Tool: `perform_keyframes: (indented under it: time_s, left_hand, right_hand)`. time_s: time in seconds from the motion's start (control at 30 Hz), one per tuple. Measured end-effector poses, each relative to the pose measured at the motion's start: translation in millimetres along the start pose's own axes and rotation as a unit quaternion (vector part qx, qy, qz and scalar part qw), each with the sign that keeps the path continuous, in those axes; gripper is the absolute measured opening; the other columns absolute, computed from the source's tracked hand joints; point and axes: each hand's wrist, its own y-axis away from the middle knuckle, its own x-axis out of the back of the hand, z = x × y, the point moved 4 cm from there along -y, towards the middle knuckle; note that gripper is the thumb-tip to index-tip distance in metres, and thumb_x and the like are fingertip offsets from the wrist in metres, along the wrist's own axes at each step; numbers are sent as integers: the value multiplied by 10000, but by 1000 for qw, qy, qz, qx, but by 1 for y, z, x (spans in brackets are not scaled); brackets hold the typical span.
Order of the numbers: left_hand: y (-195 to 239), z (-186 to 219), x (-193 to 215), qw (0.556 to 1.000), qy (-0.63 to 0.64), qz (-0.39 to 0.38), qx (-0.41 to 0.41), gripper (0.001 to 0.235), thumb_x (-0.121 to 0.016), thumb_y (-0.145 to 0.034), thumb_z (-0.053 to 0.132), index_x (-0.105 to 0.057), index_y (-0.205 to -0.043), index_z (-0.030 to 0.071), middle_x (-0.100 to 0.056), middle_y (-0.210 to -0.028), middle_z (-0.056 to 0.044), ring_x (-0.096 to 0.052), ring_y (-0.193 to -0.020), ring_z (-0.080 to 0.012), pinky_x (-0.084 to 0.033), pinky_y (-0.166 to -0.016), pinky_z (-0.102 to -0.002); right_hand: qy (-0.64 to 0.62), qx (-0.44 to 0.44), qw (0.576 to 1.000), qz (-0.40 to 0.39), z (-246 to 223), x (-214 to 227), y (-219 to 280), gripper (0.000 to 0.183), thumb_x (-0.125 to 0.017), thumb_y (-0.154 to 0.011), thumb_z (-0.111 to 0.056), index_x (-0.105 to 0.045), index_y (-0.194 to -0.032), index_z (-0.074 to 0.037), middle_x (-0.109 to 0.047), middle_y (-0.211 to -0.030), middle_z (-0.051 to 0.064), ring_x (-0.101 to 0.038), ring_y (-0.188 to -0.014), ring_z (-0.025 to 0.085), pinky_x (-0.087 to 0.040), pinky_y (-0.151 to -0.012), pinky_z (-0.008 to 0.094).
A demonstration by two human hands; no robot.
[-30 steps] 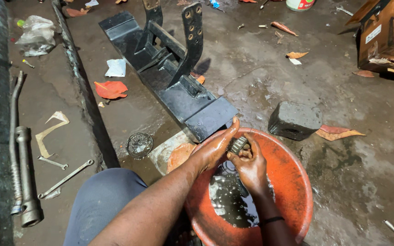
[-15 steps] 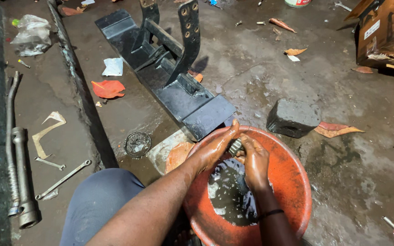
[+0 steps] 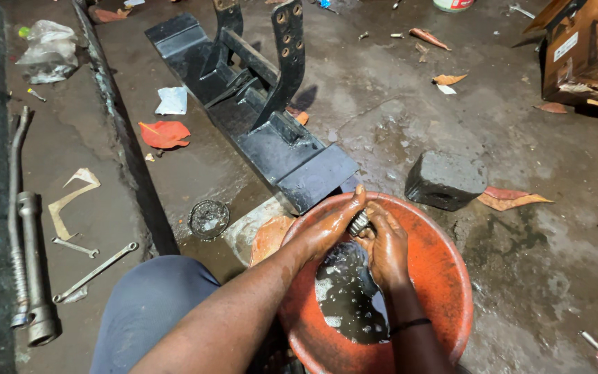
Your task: The person cleans a small cylindrical metal part by repeatedly dipping it into a bucket of soapy water and scrubbing it with a green-handled screwdriver. The person also uses a steel wool pad to scrub the part while it is submerged in the bucket.
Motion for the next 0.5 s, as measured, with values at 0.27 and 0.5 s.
perform_keyframes:
  time_s: [0.27,0.5]
  left_hand:
    - [13,4,-6,998,-37,29,29,671,-497,-970,644,-682,-1247,60,-710,-1177,-81,-641,-1075,-167,-521,-928,-318]
    - [-22,-36,19,991,-94,88,20,523,-534,-1003,480,-744,-1147,23,-772,-1091,-53,-699,-932,-114,-537,-849,-295]
  right_hand:
    - [74,-12,995,67,4,8,-8,178,-605,-990,-151,-659,-1004,19,-651,-813,74,-605,-635,157,-547,-599,343]
    - [95,-92,990,48,-5,6,0,297,-573,-1004,-304,-714,-1071,-51,-648,-844,36,-588,-634,114,-579,-573,302]
